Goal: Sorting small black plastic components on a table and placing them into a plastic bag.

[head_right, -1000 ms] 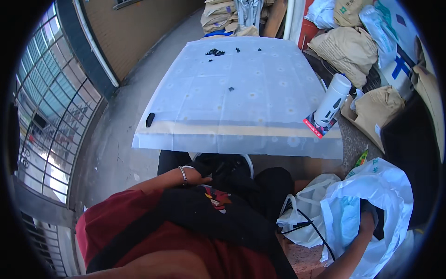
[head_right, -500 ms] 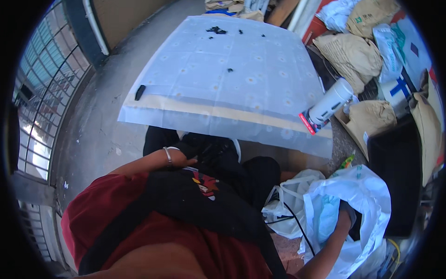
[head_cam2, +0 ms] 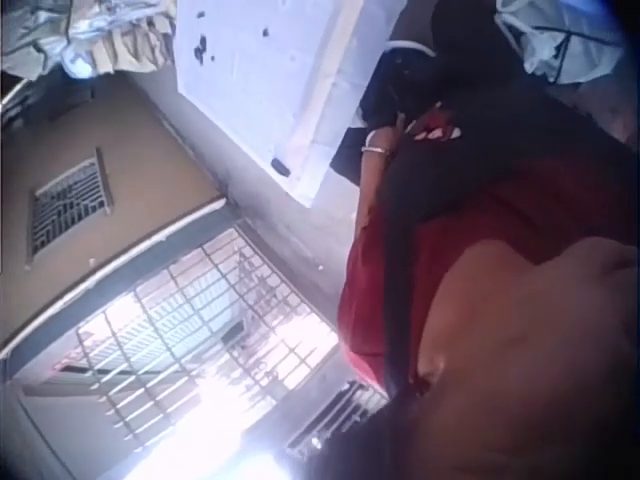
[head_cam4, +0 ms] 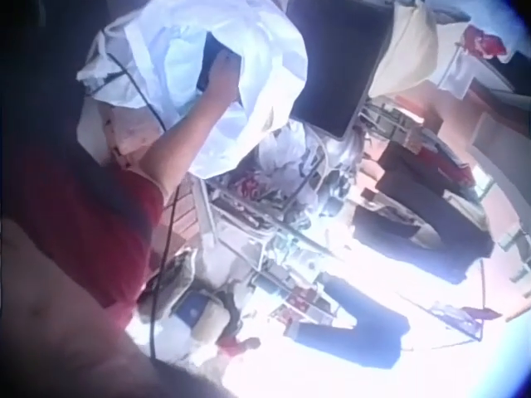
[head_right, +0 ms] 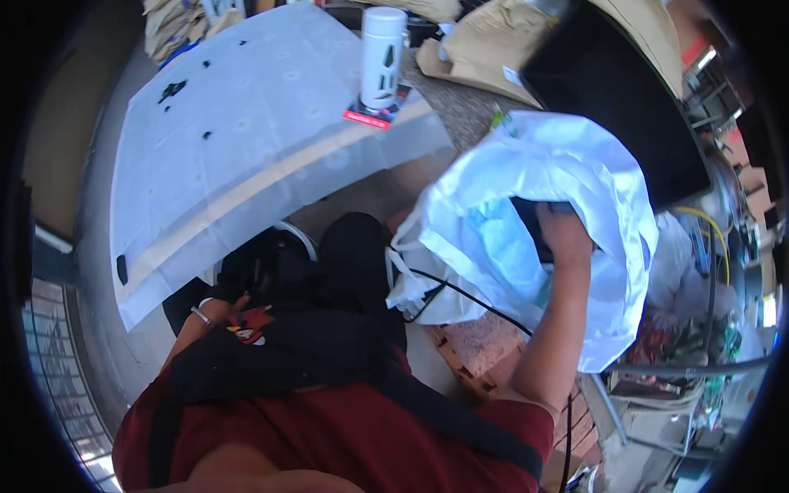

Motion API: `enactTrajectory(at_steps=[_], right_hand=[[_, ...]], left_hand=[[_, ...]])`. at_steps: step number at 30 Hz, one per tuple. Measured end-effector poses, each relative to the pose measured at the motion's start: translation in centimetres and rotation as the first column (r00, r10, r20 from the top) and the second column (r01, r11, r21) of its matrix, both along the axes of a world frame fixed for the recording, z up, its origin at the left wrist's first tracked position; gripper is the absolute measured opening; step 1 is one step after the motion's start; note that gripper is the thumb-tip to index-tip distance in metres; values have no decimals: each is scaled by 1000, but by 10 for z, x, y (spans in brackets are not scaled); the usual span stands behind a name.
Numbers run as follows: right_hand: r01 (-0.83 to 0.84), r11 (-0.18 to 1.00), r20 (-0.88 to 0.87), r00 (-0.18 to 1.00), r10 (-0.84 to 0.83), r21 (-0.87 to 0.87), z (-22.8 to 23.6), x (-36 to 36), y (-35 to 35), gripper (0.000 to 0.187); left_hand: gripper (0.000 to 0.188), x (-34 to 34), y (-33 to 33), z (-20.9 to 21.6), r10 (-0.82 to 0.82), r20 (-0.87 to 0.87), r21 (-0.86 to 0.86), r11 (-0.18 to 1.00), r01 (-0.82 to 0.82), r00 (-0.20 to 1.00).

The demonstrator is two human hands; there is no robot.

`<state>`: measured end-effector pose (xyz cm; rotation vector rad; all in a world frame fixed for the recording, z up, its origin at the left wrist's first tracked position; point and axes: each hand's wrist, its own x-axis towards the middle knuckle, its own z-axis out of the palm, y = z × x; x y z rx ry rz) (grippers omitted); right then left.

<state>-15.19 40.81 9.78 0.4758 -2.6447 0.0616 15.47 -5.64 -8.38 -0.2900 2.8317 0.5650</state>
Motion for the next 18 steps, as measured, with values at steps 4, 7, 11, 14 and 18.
enactTrajectory(at_steps=[4, 7, 11, 14, 18], right_hand=[[106, 970, -91, 988, -129, -217, 2, 14, -2, 33], [283, 941, -34, 955, -294, -183, 0, 21, 2, 27], [131, 974, -221, 960, -171, -187, 5, 63, -8, 26], [-180, 978, -277, 950, 146, -101, 14, 108, -18, 21], [-517, 851, -385, 807, 447, -95, 27, 145, -48, 14]], left_hand=[[33, -21, 3, 4, -42, 160, 9, 999, 41, 986], [36, -27, 0, -11, -217, -27, -111, 971, 213, 976], [40, -19, -1, -11, -68, 70, -65, 995, 72, 995], [41, -1, 8, 7, 130, 49, 52, 990, -133, 990], [32, -27, 12, 2, 24, 34, 85, 996, -27, 999]])
